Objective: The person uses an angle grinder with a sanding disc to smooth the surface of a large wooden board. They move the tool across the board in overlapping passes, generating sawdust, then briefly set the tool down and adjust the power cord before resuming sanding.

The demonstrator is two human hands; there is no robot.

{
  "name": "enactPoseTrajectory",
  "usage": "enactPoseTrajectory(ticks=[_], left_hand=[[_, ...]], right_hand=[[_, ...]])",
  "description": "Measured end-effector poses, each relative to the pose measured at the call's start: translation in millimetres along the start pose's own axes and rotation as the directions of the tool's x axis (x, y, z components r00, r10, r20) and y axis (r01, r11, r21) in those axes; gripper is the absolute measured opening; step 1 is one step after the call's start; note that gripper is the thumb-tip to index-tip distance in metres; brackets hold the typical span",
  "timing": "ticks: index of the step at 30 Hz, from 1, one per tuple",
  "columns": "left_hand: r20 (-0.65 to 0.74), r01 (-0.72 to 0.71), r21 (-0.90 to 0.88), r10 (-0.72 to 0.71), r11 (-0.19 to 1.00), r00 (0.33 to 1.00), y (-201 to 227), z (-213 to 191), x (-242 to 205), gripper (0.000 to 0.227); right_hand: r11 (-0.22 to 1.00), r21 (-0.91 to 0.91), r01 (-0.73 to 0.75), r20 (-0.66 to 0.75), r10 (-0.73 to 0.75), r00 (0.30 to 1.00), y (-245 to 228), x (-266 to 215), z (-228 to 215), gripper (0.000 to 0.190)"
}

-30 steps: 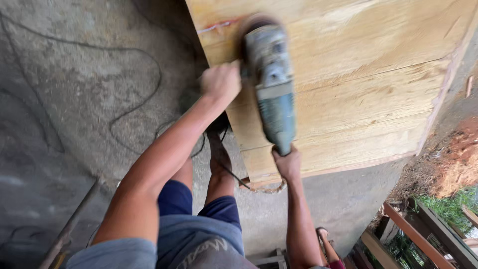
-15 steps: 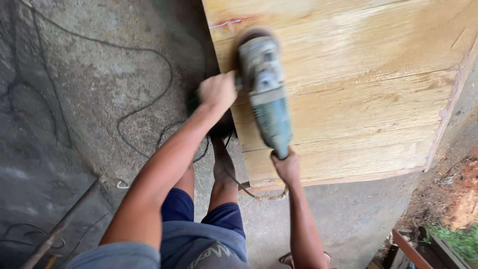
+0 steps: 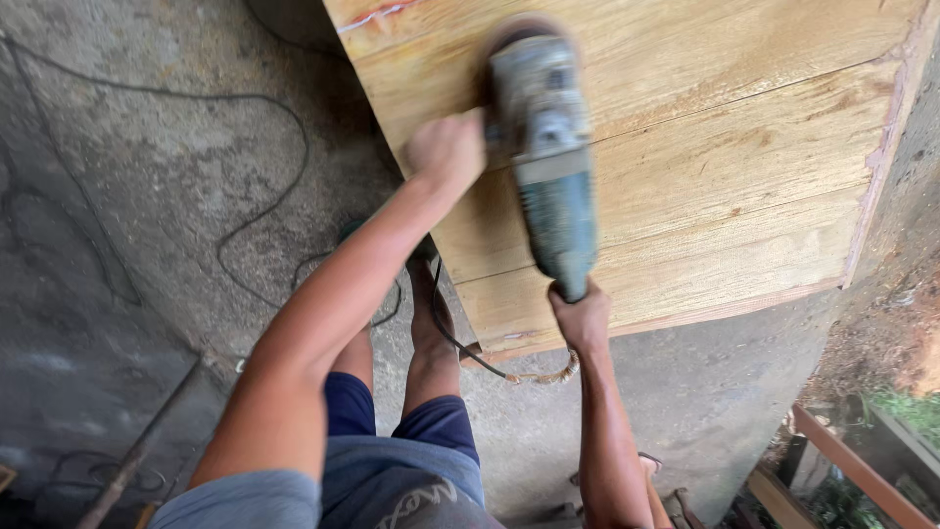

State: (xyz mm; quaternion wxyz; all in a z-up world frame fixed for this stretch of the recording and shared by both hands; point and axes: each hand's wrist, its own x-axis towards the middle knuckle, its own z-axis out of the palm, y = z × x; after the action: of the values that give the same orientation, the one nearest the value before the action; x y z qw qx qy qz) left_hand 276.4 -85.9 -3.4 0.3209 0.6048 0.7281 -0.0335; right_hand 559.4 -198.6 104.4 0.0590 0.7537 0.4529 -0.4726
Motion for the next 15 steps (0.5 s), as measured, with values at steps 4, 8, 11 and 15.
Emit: enactPoseTrajectory(ticks=[4, 8, 11, 15], left_hand=[[-0.130, -0.209, -0.041, 0.203, 0.977, 0.971, 94.5, 38.6, 60.6, 0.017], [-0.186, -0.185, -0.016, 0.179, 0.983, 0.966, 127.5, 39.9, 91.2, 0.017], [-0.172, -0.138, -0.082, 0.123, 0.987, 0.977, 74.4, 42.2, 41.4, 0.020], [-0.105, -0.067, -0.075, 0.059, 0.995, 0.993, -12.7, 17.3, -28.6, 0.013]], right_hand=[[0.968, 0.163, -0.189, -0.049, 0.199, 0.979, 30.0, -16.3, -20.6, 0.031], [0.950, 0.274, -0.148, -0.055, 0.169, 0.984, 37.8, 13.5, -31.9, 0.029], [0.982, 0.170, -0.087, -0.014, 0.091, 0.996, 50.1, -7.0, -6.1, 0.027], [0.994, 0.107, -0.019, 0.047, 0.014, 0.999, 40.1, -32.1, 39.4, 0.029]])
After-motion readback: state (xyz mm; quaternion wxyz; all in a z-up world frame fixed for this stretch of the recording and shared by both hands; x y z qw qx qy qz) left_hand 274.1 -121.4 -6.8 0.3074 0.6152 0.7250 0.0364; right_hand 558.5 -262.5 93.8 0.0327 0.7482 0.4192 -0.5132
